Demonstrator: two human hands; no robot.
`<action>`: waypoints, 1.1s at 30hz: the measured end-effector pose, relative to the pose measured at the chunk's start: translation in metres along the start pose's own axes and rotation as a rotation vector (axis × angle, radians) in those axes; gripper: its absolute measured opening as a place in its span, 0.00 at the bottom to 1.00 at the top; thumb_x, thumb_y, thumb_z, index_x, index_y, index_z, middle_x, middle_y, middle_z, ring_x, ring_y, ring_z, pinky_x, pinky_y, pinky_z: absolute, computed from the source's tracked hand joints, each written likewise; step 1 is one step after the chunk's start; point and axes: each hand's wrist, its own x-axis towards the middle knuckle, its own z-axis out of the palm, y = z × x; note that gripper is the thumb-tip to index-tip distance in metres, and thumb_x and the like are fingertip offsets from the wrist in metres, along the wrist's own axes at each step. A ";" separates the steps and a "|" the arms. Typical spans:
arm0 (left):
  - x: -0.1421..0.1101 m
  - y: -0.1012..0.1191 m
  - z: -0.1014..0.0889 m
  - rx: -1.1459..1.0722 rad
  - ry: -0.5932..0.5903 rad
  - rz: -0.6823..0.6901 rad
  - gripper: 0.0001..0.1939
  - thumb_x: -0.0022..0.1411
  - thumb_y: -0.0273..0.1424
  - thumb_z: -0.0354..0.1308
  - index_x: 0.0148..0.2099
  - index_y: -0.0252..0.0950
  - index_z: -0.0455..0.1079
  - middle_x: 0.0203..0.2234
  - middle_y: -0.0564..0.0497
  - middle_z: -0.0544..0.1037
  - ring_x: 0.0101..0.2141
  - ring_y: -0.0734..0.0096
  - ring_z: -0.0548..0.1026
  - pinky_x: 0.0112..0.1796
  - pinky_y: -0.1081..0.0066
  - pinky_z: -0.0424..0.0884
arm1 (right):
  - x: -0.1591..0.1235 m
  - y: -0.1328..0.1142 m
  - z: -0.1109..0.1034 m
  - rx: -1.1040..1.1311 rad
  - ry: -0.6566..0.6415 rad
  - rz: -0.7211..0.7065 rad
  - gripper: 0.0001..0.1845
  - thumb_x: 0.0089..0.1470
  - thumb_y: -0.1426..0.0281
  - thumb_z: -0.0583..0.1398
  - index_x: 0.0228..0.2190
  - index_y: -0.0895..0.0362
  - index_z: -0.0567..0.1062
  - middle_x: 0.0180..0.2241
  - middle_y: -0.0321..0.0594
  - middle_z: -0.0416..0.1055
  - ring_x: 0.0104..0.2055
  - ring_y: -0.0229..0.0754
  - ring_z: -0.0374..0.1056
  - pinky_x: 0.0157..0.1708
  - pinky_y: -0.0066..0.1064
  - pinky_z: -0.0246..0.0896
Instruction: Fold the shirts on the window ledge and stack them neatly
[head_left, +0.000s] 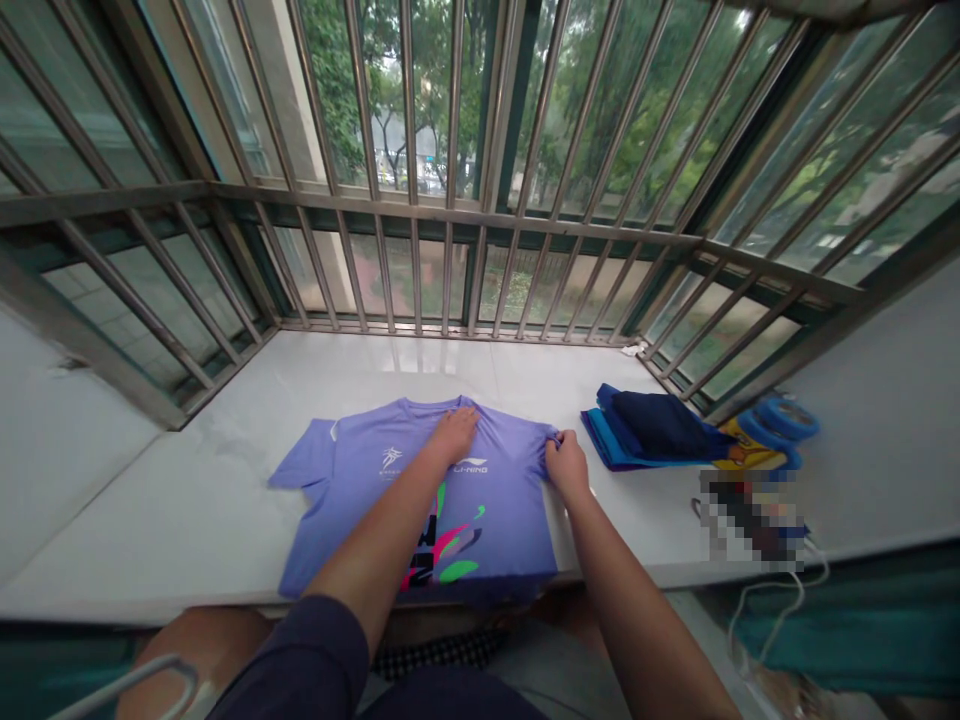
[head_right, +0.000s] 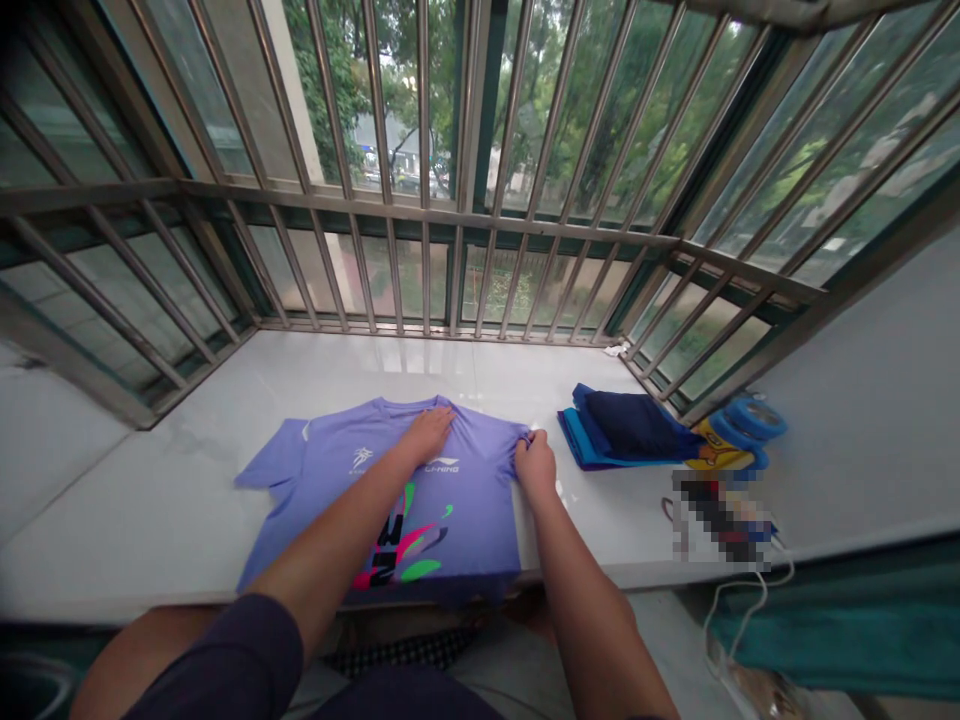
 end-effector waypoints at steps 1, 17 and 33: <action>0.002 -0.002 0.004 -0.007 0.004 -0.016 0.26 0.76 0.30 0.50 0.72 0.32 0.68 0.72 0.36 0.68 0.73 0.51 0.65 0.74 0.49 0.54 | -0.003 -0.003 -0.001 0.022 0.010 -0.012 0.14 0.71 0.65 0.50 0.50 0.55 0.71 0.36 0.45 0.78 0.38 0.50 0.76 0.39 0.37 0.68; 0.012 -0.031 0.018 -0.125 0.073 -0.093 0.36 0.69 0.19 0.44 0.77 0.38 0.62 0.71 0.43 0.71 0.71 0.63 0.68 0.74 0.55 0.56 | -0.131 0.035 0.042 0.008 -0.292 -1.023 0.24 0.69 0.77 0.58 0.62 0.51 0.75 0.62 0.42 0.78 0.65 0.48 0.71 0.66 0.46 0.68; 0.006 -0.019 0.021 0.044 0.115 -0.111 0.28 0.77 0.37 0.49 0.73 0.32 0.67 0.74 0.37 0.65 0.73 0.53 0.65 0.73 0.52 0.57 | -0.047 0.033 0.014 -0.153 -0.167 -0.362 0.14 0.70 0.70 0.58 0.45 0.54 0.84 0.45 0.46 0.80 0.50 0.49 0.74 0.52 0.36 0.66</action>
